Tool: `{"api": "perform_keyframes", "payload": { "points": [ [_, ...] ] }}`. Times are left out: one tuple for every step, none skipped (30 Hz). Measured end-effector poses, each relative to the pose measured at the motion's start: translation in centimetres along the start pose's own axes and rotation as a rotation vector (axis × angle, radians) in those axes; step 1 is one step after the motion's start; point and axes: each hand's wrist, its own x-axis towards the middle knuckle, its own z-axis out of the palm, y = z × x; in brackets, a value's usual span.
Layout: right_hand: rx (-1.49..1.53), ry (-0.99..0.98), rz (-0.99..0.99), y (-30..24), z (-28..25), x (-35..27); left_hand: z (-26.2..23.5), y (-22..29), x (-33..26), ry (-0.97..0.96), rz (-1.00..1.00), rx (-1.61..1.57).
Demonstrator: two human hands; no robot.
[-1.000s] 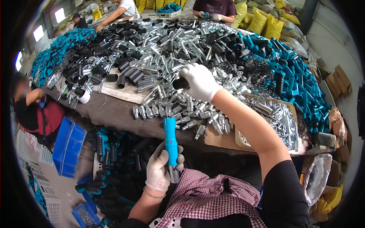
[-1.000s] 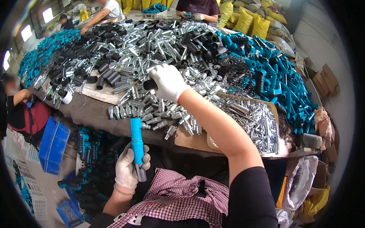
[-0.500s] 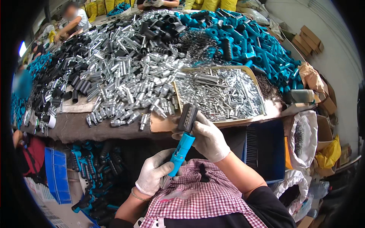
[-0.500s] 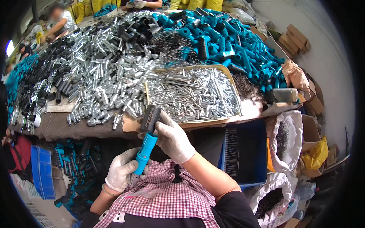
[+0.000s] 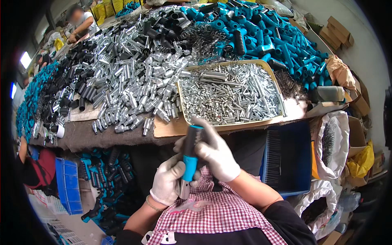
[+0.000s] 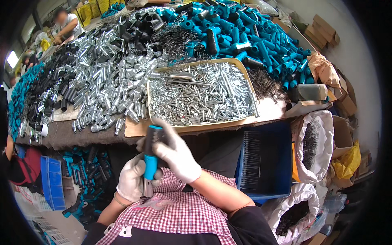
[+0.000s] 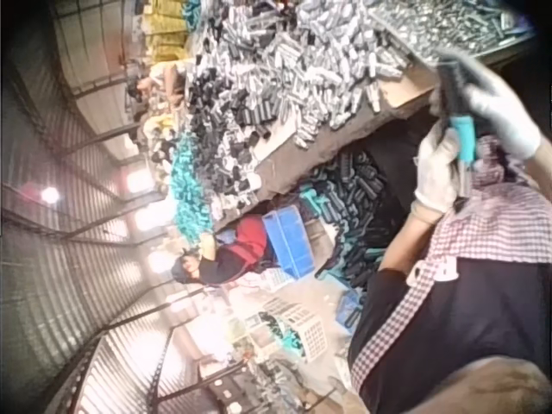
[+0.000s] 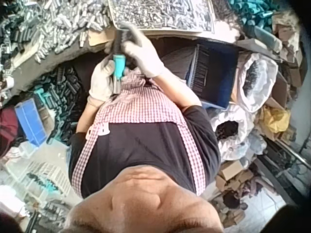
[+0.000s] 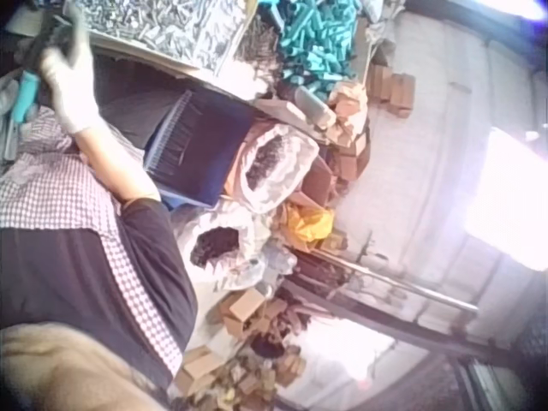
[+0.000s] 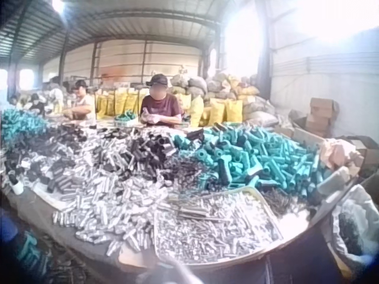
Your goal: Assembling metal couplings and springs into blue plastic tool handles at a factory workbench.
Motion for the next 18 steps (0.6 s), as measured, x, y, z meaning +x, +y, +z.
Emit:
{"api": "perform_keyframes", "payload": {
  "points": [
    [-0.013,0.046,-0.001,0.0,0.2,-0.4,0.0,-0.3,0.2,0.041,-0.007,-0.069],
    [-0.024,0.091,-0.005,0.0,0.2,-0.7,0.2,-0.2,0.4,0.037,-0.012,-0.060],
    [-0.021,0.100,-0.015,0.2,-0.3,-1.1,0.4,-0.2,0.6,0.025,-0.007,0.020],
    [-0.201,0.119,-0.049,0.2,-1.2,-1.6,0.9,-0.1,0.9,0.006,-0.004,0.099],
    [-0.384,0.144,-0.081,0.0,-1.8,-2.0,1.7,0.5,0.9,-0.017,0.049,0.217],
    [-0.690,0.149,-0.174,-0.6,-2.1,-2.3,2.4,1.1,1.0,-0.047,0.104,0.335],
    [-0.891,0.111,-0.298,-1.8,-2.3,-2.6,2.7,0.9,1.5,-0.009,0.162,0.571],
    [-1.101,0.074,-0.414,-2.8,-2.6,-2.8,2.8,0.3,1.9,-0.018,0.209,0.603],
    [-1.123,0.053,-0.458,-3.6,-3.0,-3.2,2.6,-0.5,2.4,-0.074,0.199,0.607],
    [-1.125,0.014,-0.478,-5.1,-3.1,-3.4,2.0,-1.2,2.8,-0.008,0.326,0.735],
    [-1.099,0.028,-0.541,-6.3,-3.8,-3.7,1.7,-1.6,3.1,0.051,0.456,0.858],
    [-1.074,0.039,-0.603,-7.6,-4.8,-4.1,1.8,-1.4,2.6,0.005,0.403,0.913],
    [-1.095,0.152,-0.712,-8.9,-5.9,-4.2,1.7,-1.2,2.6,-0.011,0.395,0.918],
    [-1.149,0.296,-0.787,-10.0,-7.8,-4.2,1.8,-1.2,2.9,-0.017,0.386,0.920],
    [-1.213,0.479,-0.774,-11.1,-10.1,-4.2,2.2,-1.1,3.2,-0.022,0.383,0.882],
    [-1.359,0.655,-0.847,-12.6,-13.1,-4.2,2.3,-1.1,3.7,-0.043,0.385,0.882],
    [-1.427,0.763,-0.845,-13.8,-17.0,-4.3,2.1,-1.0,4.0,-0.052,0.372,0.902],
    [-1.439,0.943,-0.719,-14.8,-19.4,-4.7,2.1,-1.0,3.3,-0.045,0.383,0.928]
  ]
}}
